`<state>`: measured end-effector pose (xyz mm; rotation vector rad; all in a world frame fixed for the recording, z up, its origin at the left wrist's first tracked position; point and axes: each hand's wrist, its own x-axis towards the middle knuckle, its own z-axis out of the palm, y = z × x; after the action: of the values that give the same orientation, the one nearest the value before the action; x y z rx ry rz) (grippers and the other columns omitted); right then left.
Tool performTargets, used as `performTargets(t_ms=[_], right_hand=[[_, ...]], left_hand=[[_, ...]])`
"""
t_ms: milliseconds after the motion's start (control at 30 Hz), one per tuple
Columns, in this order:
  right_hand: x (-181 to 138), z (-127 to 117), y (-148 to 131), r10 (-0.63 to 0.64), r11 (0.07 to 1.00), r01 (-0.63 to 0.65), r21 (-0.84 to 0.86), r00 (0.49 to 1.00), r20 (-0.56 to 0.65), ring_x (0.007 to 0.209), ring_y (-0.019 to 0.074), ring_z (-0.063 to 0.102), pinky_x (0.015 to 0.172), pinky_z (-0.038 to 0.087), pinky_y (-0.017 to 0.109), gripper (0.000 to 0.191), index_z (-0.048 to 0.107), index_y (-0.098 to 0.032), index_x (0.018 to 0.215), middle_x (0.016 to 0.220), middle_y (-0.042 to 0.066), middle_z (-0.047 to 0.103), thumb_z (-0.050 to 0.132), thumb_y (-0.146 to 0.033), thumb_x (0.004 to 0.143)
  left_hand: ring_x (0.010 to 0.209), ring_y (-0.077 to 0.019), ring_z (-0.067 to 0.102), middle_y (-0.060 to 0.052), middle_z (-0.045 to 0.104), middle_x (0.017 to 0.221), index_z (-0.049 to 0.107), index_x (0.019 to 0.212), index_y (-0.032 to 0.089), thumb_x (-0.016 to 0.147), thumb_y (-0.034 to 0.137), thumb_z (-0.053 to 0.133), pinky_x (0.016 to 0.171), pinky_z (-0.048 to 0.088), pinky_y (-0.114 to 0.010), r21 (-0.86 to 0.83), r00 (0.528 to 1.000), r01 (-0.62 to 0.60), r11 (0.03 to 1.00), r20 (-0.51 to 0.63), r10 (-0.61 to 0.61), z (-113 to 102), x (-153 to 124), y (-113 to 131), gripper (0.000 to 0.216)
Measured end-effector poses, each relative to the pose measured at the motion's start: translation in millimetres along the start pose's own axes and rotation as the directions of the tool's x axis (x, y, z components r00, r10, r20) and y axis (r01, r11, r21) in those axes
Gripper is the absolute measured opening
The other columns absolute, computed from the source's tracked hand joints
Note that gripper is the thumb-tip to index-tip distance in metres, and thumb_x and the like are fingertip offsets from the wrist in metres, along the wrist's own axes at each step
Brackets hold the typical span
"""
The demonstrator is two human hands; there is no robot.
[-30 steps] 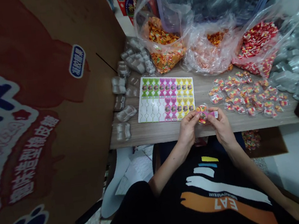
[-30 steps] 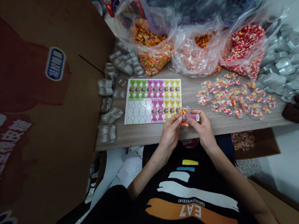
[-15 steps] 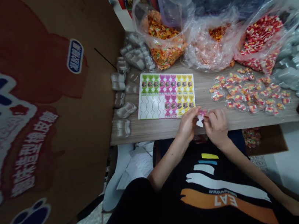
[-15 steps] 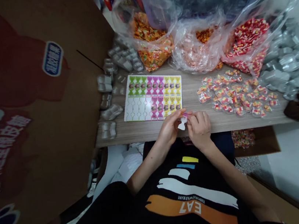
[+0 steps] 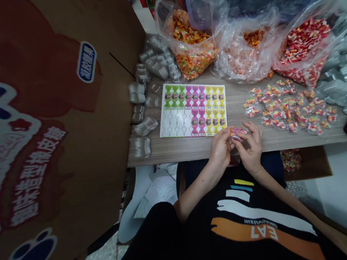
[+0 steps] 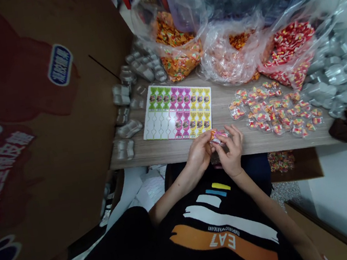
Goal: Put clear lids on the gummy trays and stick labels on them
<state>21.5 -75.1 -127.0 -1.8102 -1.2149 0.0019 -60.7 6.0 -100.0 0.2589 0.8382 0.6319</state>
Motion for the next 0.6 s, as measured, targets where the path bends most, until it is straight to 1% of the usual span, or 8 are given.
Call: performTargets(t_ms=[100,200,400,467,500,567,600], right_hand=[[-3,5,-2,0.113,0.986,-0.111,0.123,0.994,-0.01,0.133,0.0295,0.05,0.112,0.038,0.058,0.017,0.071,-0.026,0.105,0.129,0.01,0.062,0.066,-0.032,0.091],[-3,9,-4,0.218,0.956,-0.217,0.196,0.976,0.018,0.132,0.0279,0.051,0.112,0.038,0.056,0.018,0.07,-0.025,0.105,0.127,0.01,0.063,0.066,-0.035,0.09],[5,7,-9,0.342,0.864,-0.356,0.357,0.934,0.105,0.125,0.0253,0.054,0.113,0.039,0.049,0.019,0.066,-0.024,0.099,0.124,0.008,0.062,0.07,-0.034,0.085],[10,5,-12,0.395,0.811,-0.413,0.415,0.909,0.134,0.119,0.0239,0.057,0.109,0.042,0.045,0.025,0.064,-0.024,0.101,0.119,0.006,0.063,0.074,-0.034,0.081],[13,3,-13,0.427,0.771,-0.449,0.451,0.891,0.157,0.115,0.0231,0.059,0.106,0.045,0.043,0.031,0.062,-0.025,0.104,0.117,0.005,0.064,0.076,-0.034,0.078],[18,-1,-16,0.486,0.661,-0.539,0.522,0.838,0.249,0.104,0.021,0.062,0.095,0.051,0.038,0.043,0.059,-0.026,0.11,0.112,0.003,0.065,0.08,-0.033,0.073],[21,-3,-18,0.507,0.597,-0.588,0.545,0.803,0.312,0.098,0.0199,0.063,0.09,0.053,0.036,0.046,0.059,-0.026,0.11,0.109,0.002,0.066,0.082,-0.032,0.071]], left_hand=[[0.067,-0.0106,0.063,-0.004,0.069,0.082,0.069,0.086,0.012,0.073,0.021,0.076,0.063,0.049,-0.021,-0.012,0.999,-0.023,1.0,-0.028,0.023,0,-1,-1,0.018],[0.068,-0.0112,0.064,-0.002,0.069,0.082,0.068,0.089,0.013,0.073,0.022,0.077,0.068,0.051,-0.023,-0.007,0.999,-0.038,0.999,-0.024,0.038,-2,-1,-2,0.02],[0.065,-0.012,0.064,-0.002,0.069,0.081,0.067,0.091,0.014,0.069,0.028,0.08,0.063,0.05,-0.022,0.095,0.995,-0.075,0.993,0.067,0.069,-6,2,3,0.029],[0.065,-0.0125,0.064,-0.003,0.07,0.08,0.067,0.092,0.014,0.068,0.031,0.08,0.062,0.049,-0.022,0.147,0.994,-0.069,0.987,0.098,0.055,-7,2,8,0.032],[0.064,-0.0126,0.064,-0.003,0.07,0.08,0.067,0.092,0.014,0.068,0.033,0.081,0.061,0.049,-0.022,0.172,0.993,-0.061,0.983,0.114,0.041,-7,2,10,0.034],[0.063,-0.0123,0.063,-0.003,0.069,0.078,0.067,0.093,0.014,0.068,0.036,0.081,0.059,0.048,-0.022,0.214,0.988,-0.05,0.976,0.152,0.017,-7,2,14,0.036],[0.063,-0.012,0.062,-0.003,0.069,0.077,0.068,0.093,0.014,0.067,0.037,0.081,0.058,0.048,-0.021,0.23,0.985,-0.049,0.972,0.174,0.009,-8,2,16,0.037]])
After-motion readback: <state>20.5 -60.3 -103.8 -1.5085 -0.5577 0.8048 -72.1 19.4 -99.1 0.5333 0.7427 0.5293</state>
